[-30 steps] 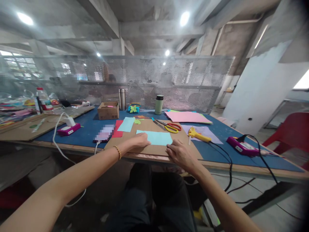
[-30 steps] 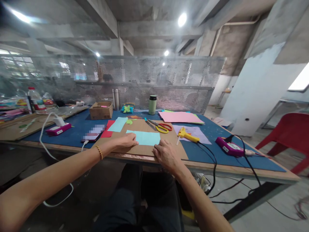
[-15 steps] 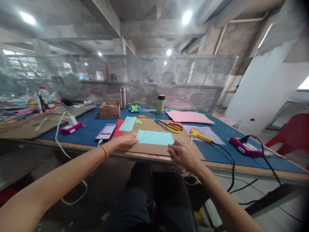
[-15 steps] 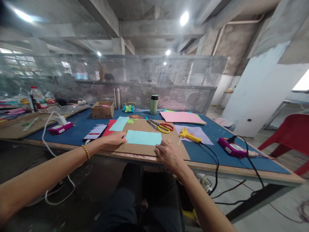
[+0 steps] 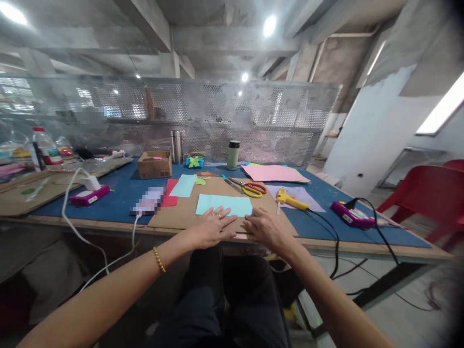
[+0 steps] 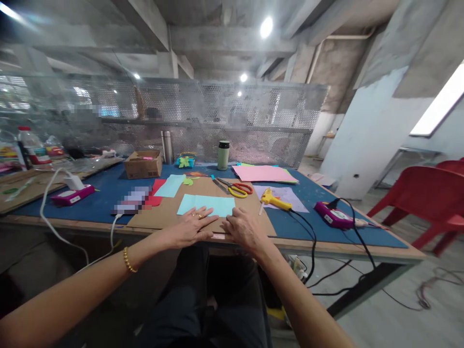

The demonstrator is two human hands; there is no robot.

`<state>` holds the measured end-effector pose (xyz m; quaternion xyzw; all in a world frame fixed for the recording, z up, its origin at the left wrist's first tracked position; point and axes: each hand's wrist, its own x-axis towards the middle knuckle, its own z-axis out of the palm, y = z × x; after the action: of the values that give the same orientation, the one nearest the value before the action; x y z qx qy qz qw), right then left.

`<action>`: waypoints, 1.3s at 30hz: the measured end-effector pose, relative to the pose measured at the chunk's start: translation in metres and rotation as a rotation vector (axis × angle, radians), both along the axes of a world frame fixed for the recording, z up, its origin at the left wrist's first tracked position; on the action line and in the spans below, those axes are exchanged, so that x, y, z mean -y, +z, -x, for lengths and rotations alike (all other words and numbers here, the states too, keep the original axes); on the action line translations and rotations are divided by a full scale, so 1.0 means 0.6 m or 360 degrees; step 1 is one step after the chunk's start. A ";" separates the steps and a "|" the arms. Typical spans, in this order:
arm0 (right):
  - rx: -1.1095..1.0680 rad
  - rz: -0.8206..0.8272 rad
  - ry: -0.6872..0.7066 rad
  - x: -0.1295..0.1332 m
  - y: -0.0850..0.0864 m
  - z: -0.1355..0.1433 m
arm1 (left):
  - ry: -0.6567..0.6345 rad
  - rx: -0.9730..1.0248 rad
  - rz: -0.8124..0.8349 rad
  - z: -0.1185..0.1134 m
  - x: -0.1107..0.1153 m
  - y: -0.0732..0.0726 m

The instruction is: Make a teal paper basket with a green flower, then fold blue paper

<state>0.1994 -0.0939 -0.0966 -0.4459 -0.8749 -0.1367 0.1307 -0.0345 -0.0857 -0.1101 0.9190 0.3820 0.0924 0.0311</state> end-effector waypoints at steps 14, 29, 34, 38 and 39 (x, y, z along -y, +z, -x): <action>0.0036 -0.0250 -0.0280 0.018 0.012 -0.028 | 0.0045 0.0016 -0.0066 0.005 0.000 -0.013; -0.0005 -0.0093 -0.0022 -0.017 -0.076 0.017 | 0.0175 0.0004 -0.0197 0.030 0.014 -0.021; -0.0079 -0.0097 0.0014 -0.024 -0.070 0.019 | 0.0346 -0.0073 -0.0359 0.078 0.043 -0.029; -0.0280 -0.0029 0.0152 -0.032 -0.051 -0.010 | 0.0421 -0.0068 -0.0477 0.090 0.051 -0.022; -0.0336 -0.0008 0.0176 -0.034 -0.044 -0.020 | 0.0426 -0.0051 -0.0487 0.088 0.049 -0.017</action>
<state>0.2116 -0.0737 -0.1228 -0.4085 -0.8791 -0.0838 0.2307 -0.0874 -0.1153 -0.1202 0.8554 0.4827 0.1379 -0.1276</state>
